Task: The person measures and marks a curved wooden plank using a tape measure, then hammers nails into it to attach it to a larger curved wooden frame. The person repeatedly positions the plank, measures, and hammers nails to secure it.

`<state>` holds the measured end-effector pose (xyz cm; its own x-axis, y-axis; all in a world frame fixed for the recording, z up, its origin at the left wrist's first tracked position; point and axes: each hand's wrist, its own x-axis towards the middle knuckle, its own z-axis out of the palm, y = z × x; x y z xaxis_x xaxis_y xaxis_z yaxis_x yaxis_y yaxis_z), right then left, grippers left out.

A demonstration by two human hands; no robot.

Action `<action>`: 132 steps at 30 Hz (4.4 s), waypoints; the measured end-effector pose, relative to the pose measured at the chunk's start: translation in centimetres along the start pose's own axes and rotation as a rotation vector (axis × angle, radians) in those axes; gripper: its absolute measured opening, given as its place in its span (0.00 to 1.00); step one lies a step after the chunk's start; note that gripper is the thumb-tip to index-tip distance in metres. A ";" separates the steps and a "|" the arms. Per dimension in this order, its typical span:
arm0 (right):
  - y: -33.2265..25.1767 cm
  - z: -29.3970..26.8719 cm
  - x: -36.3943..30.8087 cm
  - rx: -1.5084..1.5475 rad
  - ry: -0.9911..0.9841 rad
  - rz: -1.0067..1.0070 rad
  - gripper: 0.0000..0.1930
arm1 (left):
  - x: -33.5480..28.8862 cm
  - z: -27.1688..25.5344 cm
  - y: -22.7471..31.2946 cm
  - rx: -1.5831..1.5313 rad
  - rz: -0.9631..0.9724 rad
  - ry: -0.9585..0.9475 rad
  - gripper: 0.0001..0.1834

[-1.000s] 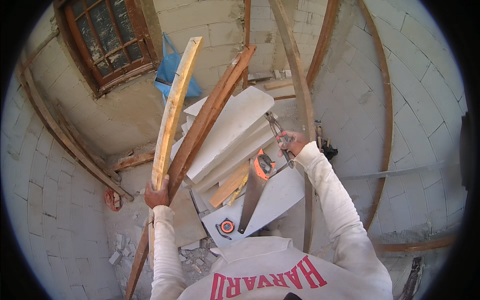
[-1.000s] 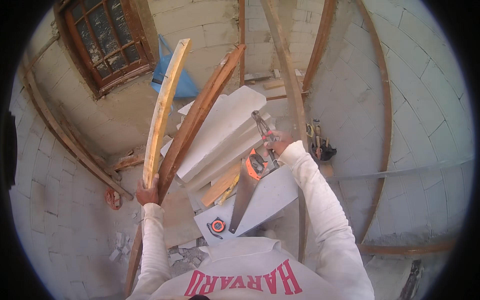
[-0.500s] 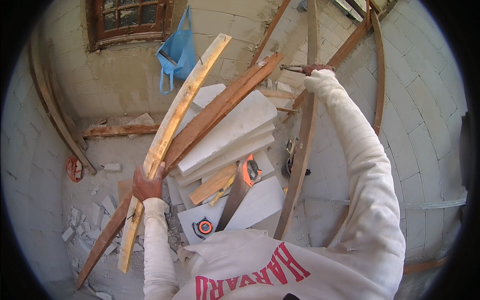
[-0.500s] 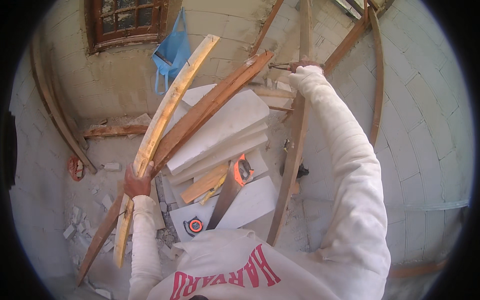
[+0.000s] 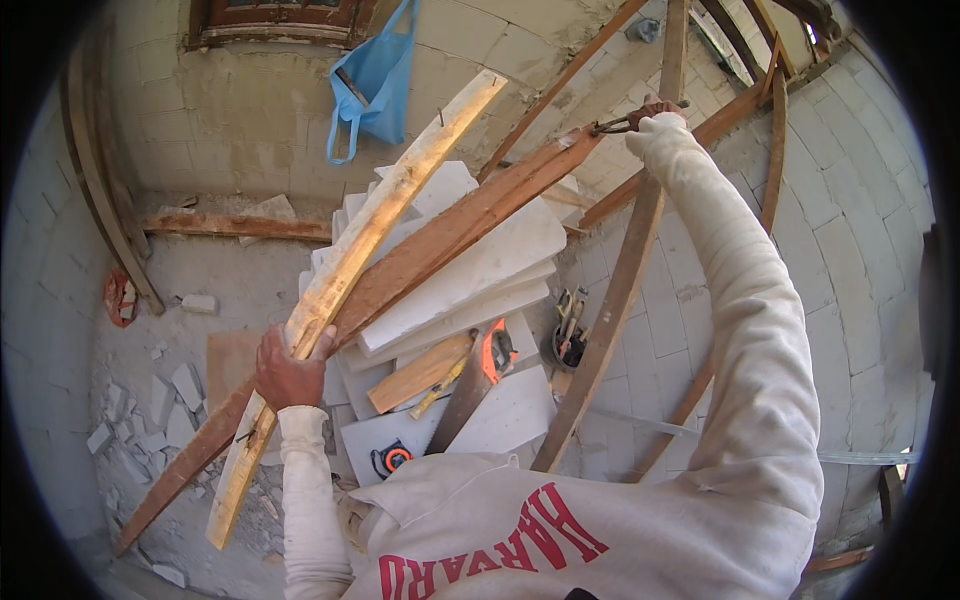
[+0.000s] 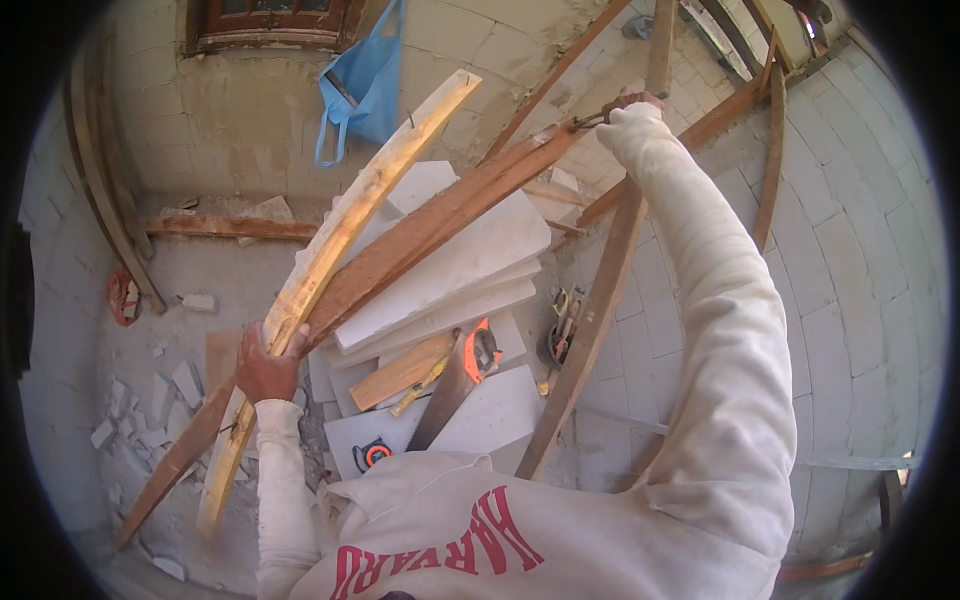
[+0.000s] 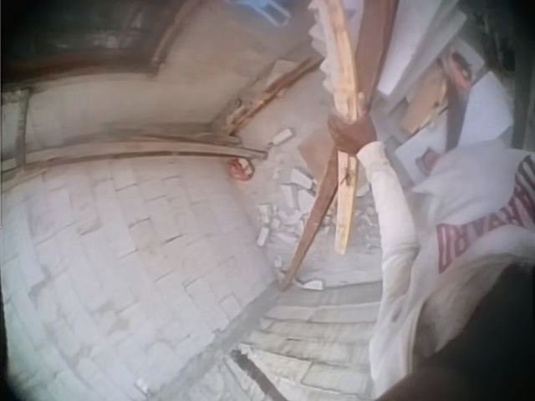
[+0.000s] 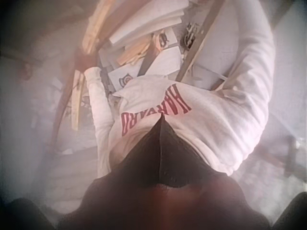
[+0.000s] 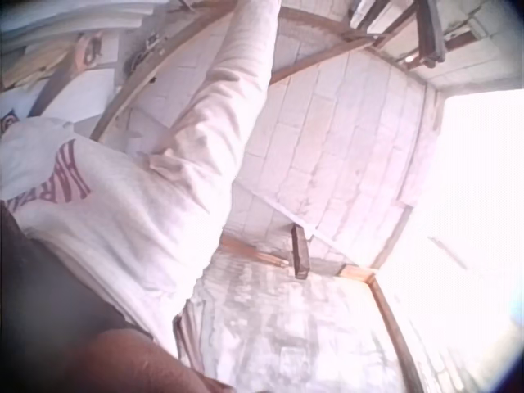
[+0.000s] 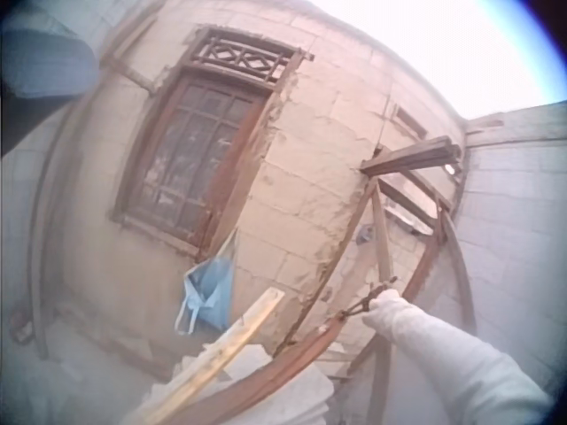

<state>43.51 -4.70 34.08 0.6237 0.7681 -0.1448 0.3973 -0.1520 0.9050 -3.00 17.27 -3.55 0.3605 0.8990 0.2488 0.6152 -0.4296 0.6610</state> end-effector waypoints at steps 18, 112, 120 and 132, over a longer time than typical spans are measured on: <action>-1.2 4.1 12.1 -1.025 -0.118 0.203 0.13 | 0.8 -0.8 0.3 -0.012 -0.026 -0.039 0.37; 1.8 1.0 4.8 1.968 -0.989 0.839 0.16 | 1.3 1.0 0.1 0.012 -0.013 -0.021 0.36; -0.5 0.9 4.0 2.383 -0.966 0.872 0.16 | 2.5 0.3 0.9 -0.092 -0.066 -0.124 0.34; -7.5 0.5 2.8 2.423 -0.473 1.037 0.08 | 2.2 0.4 1.1 -0.024 -0.026 -0.111 0.30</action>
<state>42.60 -1.71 26.73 0.8581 0.0618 -0.5097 -0.4438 -0.4099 -0.7968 -1.28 18.74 -2.55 0.4207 0.8943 0.1522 0.6088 -0.4027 0.6835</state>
